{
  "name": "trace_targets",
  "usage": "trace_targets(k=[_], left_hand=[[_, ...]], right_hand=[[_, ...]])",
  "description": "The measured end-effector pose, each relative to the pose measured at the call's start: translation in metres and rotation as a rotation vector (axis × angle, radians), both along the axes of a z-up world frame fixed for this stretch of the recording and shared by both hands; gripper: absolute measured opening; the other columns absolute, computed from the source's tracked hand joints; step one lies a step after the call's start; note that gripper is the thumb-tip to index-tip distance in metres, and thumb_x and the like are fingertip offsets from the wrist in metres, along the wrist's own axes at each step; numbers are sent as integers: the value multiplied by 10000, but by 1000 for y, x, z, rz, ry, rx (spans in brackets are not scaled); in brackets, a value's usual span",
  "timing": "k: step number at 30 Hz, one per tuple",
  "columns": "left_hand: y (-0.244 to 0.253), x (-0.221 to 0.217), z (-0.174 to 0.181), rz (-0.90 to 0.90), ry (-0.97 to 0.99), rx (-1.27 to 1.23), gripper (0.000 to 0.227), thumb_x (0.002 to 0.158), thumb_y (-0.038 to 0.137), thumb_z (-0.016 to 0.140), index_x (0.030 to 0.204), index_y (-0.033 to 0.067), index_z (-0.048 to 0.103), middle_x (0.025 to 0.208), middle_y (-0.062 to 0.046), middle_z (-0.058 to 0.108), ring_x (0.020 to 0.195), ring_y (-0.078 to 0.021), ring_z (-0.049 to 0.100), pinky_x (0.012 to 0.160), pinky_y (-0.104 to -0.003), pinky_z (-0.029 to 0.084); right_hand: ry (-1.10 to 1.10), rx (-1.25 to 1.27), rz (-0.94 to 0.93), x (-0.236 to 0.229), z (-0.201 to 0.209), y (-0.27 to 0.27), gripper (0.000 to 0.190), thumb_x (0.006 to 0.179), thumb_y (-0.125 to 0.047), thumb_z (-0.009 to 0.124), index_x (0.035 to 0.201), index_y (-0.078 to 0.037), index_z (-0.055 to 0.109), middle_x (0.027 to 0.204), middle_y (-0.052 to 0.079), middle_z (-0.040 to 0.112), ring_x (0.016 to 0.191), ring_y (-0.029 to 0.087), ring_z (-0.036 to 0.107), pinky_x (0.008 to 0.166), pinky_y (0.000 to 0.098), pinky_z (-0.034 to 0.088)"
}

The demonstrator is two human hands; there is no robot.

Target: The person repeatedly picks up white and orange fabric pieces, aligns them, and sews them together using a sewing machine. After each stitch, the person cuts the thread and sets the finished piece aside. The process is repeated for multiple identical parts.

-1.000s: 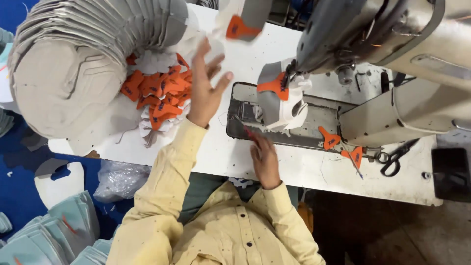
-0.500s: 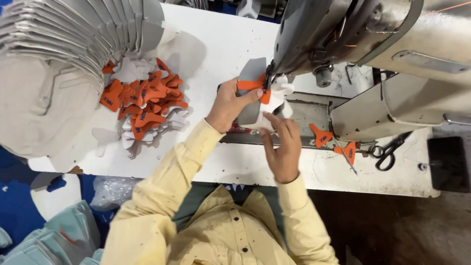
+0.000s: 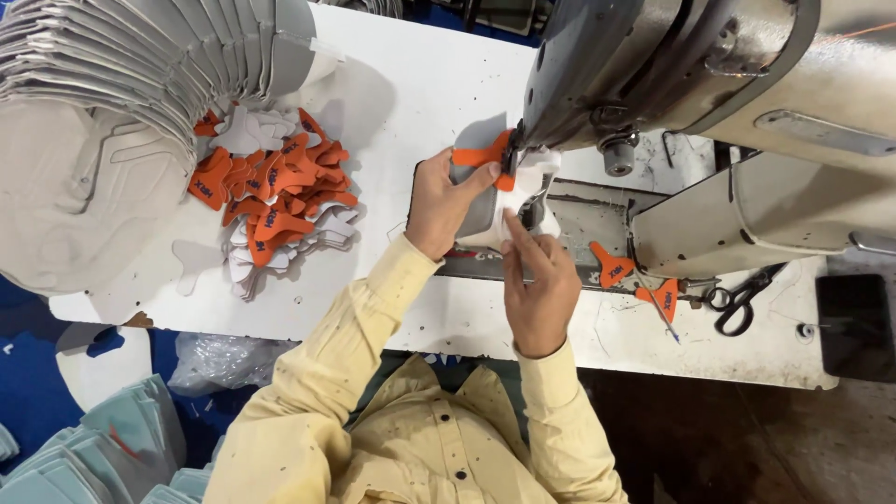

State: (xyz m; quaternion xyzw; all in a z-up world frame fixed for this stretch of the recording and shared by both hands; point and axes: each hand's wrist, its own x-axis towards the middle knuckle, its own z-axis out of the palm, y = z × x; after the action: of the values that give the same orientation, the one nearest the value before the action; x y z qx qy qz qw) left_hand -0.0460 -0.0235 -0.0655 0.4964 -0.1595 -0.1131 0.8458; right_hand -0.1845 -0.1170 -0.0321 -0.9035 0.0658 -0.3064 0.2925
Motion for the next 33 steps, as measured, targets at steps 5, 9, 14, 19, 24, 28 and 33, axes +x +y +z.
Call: trace_targets(k=[5,9,14,19,24,28,33], left_hand=[[-11,-5,4,144,-30,76,206,969,117,728,1075,-55,690,957,-33,750,829,-54,614,762,-240,522],[-26,-9,-5,343,-75,135,223,973,130,723,1093,-54,682,940,-49,748,816,-65,607,756,-246,523],[-32,-18,-6,432,-109,149,283,1007,184,703,1172,-40,650,1018,-58,745,879,-94,647,816,-260,532],[-16,-21,-6,397,-170,219,349,1043,272,656,1206,-35,632,1030,-50,734,871,-88,644,790,-244,521],[13,-17,-39,121,136,116,386,1063,361,525,1230,15,564,779,-66,622,626,-94,590,556,-242,481],[28,-8,-43,162,76,-23,320,1086,280,479,1257,20,552,1032,-52,669,742,-100,625,619,-233,503],[27,15,-11,563,-661,632,529,722,-119,729,1202,0,542,1070,-154,586,893,-270,630,679,-332,522]], right_hand=[[17,16,5,9,6,-12,413,929,1,735,1317,-142,733,720,57,515,613,170,458,584,331,409],[15,19,57,13,9,-24,435,921,38,695,1320,-131,733,790,45,541,682,152,496,617,310,434],[23,51,106,19,12,-40,405,920,39,691,1292,-113,743,827,50,534,705,154,511,633,309,440],[43,40,140,21,21,-47,336,958,16,700,1269,-98,757,817,68,505,709,177,487,622,326,424],[65,53,154,21,20,-49,319,973,-15,696,1276,-101,752,799,57,501,692,167,469,594,328,403],[81,61,148,20,16,-51,315,978,-19,696,1277,-104,750,793,60,490,673,164,450,581,332,385],[94,54,138,23,17,-49,319,986,-22,699,1291,-103,749,787,60,476,651,167,422,571,331,366]])
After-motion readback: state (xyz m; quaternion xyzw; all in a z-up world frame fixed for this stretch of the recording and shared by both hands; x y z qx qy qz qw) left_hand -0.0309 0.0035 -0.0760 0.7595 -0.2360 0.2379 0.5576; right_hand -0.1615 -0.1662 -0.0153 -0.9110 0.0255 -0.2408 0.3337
